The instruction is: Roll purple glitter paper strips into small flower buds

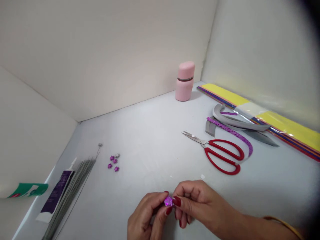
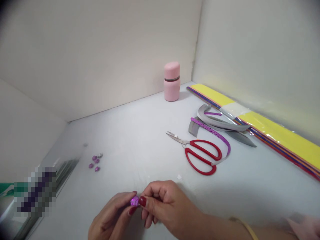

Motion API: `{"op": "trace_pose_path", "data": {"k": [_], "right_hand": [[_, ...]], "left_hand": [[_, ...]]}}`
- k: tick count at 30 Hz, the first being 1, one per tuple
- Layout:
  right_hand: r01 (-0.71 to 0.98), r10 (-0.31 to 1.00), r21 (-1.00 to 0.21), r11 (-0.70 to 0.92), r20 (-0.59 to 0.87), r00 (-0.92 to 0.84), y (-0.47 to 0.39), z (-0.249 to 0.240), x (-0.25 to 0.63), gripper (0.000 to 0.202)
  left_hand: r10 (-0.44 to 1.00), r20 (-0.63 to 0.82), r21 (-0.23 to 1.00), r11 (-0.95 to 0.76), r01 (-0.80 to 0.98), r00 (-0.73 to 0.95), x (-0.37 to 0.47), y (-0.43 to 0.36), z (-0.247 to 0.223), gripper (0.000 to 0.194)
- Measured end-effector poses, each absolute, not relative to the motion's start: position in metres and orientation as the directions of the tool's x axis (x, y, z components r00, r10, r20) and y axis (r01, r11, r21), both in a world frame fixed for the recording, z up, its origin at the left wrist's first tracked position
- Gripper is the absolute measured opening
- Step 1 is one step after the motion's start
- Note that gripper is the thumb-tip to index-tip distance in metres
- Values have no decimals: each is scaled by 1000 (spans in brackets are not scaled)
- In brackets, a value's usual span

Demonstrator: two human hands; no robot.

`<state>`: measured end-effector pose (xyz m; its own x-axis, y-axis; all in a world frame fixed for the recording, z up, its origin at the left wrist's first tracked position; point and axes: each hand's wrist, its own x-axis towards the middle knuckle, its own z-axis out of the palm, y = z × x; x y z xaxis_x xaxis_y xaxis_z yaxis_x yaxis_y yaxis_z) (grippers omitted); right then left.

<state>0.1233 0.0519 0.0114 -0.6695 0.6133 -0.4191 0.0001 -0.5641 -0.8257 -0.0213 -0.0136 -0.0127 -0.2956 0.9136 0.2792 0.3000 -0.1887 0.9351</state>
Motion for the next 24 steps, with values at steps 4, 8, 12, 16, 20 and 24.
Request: {"op": "trace_pose_path", "data": {"k": [4,8,12,16,20,24], "right_hand": [[-26,618,-833,-553,-389,-683,51,10,124,31],[-46,613,-818,-574,-392,-686,51,11,123,31],[-22,602,-807,-589,-421,-678,52,12,123,30],[-4,623,-810,-586,-447,-641,52,11,122,25],[0,658,-832,-554,-438,-612,53,12,121,15],[16,640,-819,-574,-461,-615,54,13,121,9]], "left_hand": [[899,265,938,-158,307,-348,-19,-14,-11,12],[902,272,926,-151,346,-336,-20,-14,-11,13],[907,312,891,-175,419,-283,-23,-14,-11,12],[915,354,842,-222,491,-194,-25,-14,-12,18],[924,347,853,-239,465,-162,-25,-13,-13,26],[931,315,897,-229,377,-184,-23,-13,-16,22]]}}
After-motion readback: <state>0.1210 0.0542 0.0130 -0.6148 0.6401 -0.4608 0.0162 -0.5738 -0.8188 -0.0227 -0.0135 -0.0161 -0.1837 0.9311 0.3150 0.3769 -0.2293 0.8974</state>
